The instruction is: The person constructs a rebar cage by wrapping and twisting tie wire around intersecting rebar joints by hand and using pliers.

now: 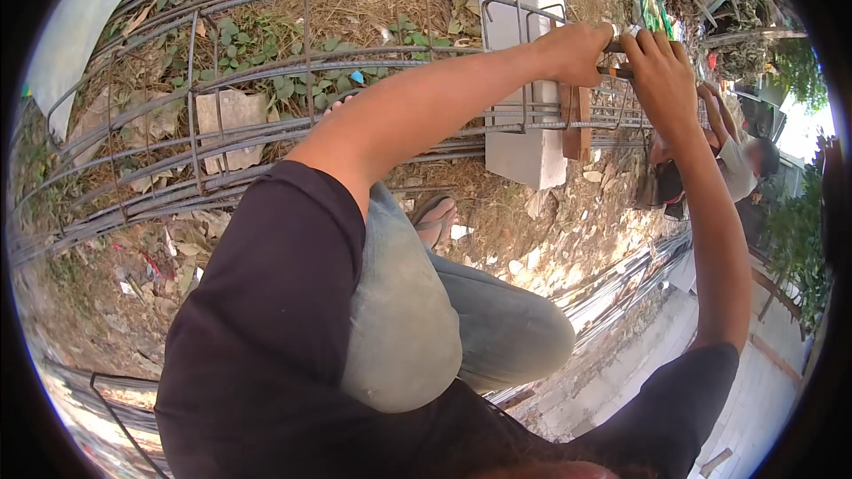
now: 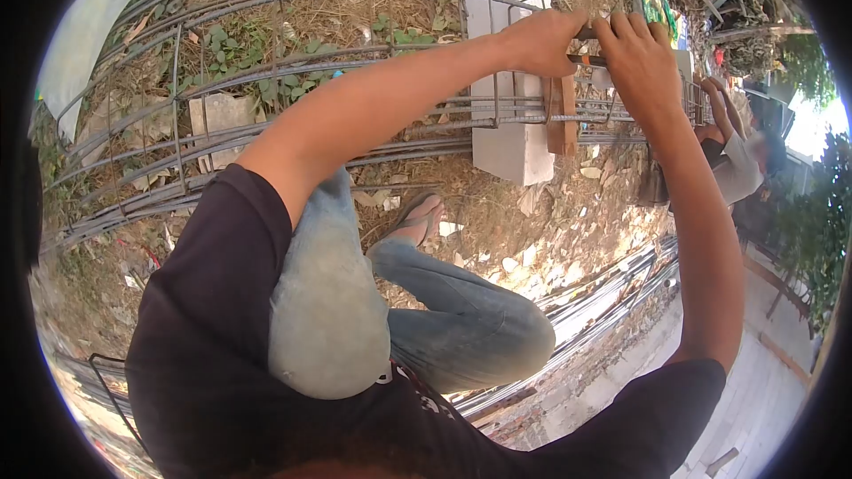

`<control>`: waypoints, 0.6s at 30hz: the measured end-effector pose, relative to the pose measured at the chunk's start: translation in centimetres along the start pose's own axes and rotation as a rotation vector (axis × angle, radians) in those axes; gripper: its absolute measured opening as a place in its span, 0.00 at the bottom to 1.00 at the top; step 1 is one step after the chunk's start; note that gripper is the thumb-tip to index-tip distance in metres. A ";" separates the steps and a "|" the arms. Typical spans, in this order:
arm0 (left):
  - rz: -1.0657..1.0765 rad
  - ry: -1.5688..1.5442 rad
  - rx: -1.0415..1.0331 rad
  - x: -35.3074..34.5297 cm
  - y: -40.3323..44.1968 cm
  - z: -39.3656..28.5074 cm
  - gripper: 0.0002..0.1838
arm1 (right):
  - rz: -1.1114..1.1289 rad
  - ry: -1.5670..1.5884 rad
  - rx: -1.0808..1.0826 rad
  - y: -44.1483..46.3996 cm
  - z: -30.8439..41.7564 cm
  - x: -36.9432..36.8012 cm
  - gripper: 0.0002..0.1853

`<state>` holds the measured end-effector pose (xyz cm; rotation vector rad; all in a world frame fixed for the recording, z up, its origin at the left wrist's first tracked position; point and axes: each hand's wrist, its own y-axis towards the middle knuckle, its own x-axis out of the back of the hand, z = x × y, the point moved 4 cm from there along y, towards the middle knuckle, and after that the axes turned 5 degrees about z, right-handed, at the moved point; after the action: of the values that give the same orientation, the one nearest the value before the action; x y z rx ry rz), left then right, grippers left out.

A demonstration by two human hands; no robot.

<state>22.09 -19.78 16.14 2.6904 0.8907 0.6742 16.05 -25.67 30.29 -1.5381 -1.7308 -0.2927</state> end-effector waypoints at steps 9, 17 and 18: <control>-0.053 0.155 0.059 -1.1 -1.9 -2.3 0.26 | 0.957 0.754 -0.330 2.5 -1.9 0.8 0.13; 0.355 -0.154 0.095 0.9 1.4 1.0 0.25 | 0.126 -0.041 -0.049 1.4 0.9 2.4 0.18; 0.221 -0.126 0.057 1.1 1.2 0.9 0.24 | 0.128 -0.050 -0.082 1.6 0.8 2.3 0.17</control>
<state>23.90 -20.12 16.11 2.8731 0.5968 0.5206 17.25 -23.05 30.82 -1.7211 -1.6680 -0.2650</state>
